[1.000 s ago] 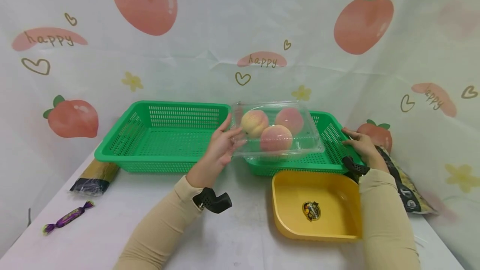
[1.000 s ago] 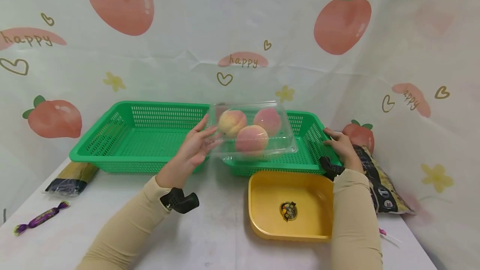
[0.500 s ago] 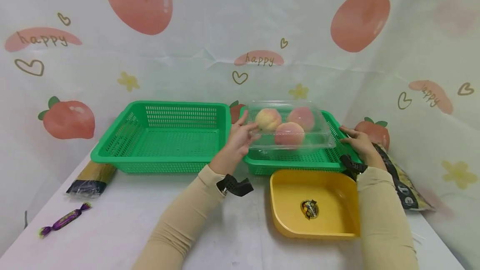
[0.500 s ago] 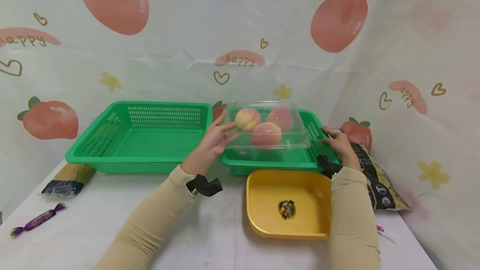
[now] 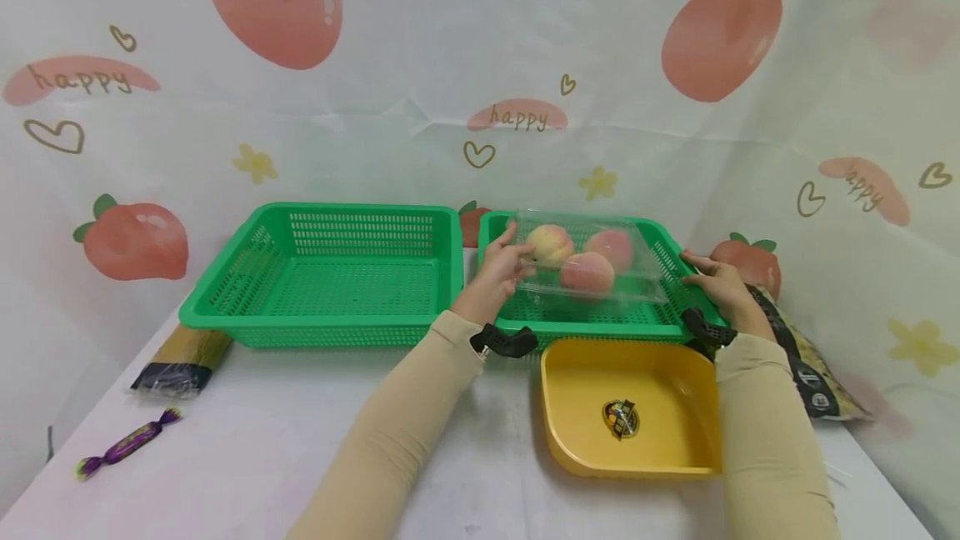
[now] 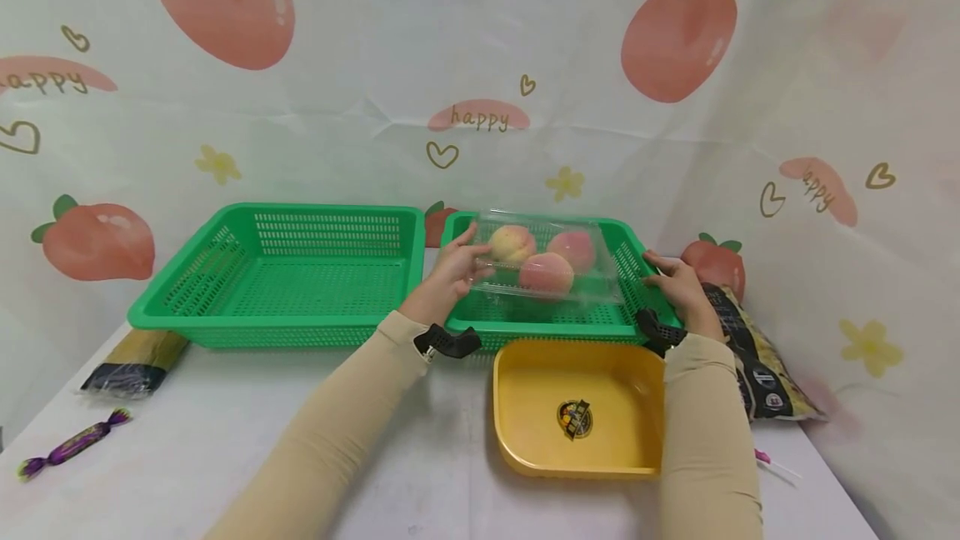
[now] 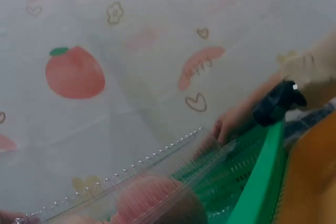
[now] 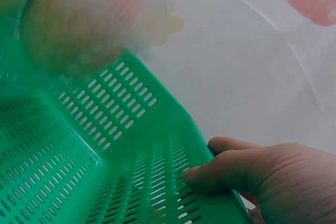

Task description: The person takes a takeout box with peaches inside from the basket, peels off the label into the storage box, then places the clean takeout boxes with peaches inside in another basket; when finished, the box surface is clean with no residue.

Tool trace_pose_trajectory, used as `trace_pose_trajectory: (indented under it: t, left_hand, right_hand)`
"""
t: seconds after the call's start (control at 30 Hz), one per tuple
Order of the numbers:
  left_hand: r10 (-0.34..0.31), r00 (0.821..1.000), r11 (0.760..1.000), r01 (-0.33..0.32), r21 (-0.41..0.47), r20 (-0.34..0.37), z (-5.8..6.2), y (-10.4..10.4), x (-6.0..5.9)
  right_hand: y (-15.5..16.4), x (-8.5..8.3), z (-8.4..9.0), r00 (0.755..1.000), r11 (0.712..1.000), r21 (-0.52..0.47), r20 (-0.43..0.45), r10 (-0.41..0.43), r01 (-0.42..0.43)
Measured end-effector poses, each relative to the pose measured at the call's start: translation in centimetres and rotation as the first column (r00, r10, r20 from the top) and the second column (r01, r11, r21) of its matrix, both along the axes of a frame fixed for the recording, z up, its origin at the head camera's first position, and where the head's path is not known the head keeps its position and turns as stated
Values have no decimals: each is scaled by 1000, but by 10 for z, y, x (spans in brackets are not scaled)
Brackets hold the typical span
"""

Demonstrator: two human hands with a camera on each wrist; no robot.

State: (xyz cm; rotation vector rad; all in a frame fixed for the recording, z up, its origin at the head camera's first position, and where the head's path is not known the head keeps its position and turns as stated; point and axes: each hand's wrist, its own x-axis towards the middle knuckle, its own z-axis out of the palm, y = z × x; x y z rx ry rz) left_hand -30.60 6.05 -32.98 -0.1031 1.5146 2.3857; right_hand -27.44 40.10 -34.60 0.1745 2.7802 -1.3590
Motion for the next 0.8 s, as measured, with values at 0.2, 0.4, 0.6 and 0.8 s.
trace_pose_trajectory:
  t: [0.2, 0.4, 0.6, 0.8]
  left_hand:
    - [18, 1000, 998, -17, -54, 7, -8, 9, -11]
    - [17, 1000, 991, -14, -135, 18, -12, 11, -13]
    - [15, 1000, 985, -13, -175, 8, -15, 11, -11]
    - [15, 999, 980, -21, -197, -29, -17, 12, -11]
  right_hand:
    - [2, -1, -1, 1000, 1000, 0, 4, -3, 3]
    - [2, -2, 0, 1000, 1000, -6, 5, -4, 4]
    - [0, -3, -3, 1000, 999, -38, 6, 0, 1]
    - [0, -2, -1, 1000, 1000, -22, 9, 4, -4]
